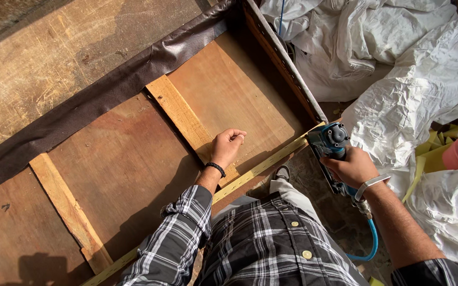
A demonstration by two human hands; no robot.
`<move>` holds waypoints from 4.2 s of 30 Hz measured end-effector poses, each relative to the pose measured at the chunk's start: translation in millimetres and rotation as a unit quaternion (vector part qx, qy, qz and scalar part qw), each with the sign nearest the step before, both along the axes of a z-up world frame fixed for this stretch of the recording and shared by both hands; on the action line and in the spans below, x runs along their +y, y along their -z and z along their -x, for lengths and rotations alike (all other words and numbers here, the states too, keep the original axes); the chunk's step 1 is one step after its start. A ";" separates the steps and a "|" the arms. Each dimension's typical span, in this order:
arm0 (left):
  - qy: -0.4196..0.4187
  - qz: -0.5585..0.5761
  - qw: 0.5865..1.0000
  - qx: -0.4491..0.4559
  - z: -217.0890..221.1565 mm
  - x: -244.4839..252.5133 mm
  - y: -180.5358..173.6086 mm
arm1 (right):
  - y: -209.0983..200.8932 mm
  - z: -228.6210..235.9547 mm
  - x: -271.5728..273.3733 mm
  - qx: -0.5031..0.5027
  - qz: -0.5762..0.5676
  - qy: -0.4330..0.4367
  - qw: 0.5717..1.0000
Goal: The person uses a pneumatic staple gun to attach thin wooden strips to the underside of a wooden frame. They then stretch a large piece of brown fabric over the frame and staple it to the edges.
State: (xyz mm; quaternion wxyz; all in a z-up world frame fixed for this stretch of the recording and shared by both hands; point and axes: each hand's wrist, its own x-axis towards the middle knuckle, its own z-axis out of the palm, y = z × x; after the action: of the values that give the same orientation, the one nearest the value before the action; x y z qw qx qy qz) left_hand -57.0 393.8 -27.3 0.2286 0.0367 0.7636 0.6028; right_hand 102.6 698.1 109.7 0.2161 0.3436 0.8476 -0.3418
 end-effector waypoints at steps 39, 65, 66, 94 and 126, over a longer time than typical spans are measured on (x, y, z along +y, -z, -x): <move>-0.264 0.249 0.896 0.255 -180.9 44.0 -147.7 | -31.8 59.4 -106.9 0.064 0.710 -0.104 0.693; -0.526 0.026 0.847 0.071 -428.8 -450.3 -169.7 | 11.4 -25.8 -684.2 -0.170 0.842 -0.187 0.476; -0.521 0.038 0.849 0.076 -428.1 -472.1 -164.2 | 12.9 -24.8 -705.1 -0.172 0.843 -0.187 0.474; -0.364 0.022 0.931 0.034 -435.4 -1047.6 -130.2 | -35.6 -88.2 -1229.9 0.000 0.707 -0.168 0.687; -0.198 0.522 0.806 0.198 -441.7 -1710.3 -119.6 | -26.2 -213.0 -1652.3 0.130 0.731 -0.068 0.666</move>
State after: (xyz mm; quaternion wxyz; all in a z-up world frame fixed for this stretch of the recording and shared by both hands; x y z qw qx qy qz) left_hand 384.8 -1316.4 92.3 -0.0674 -0.1218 0.9823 0.1253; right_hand 315.7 -954.3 135.9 0.3080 -0.0314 0.3663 -0.8775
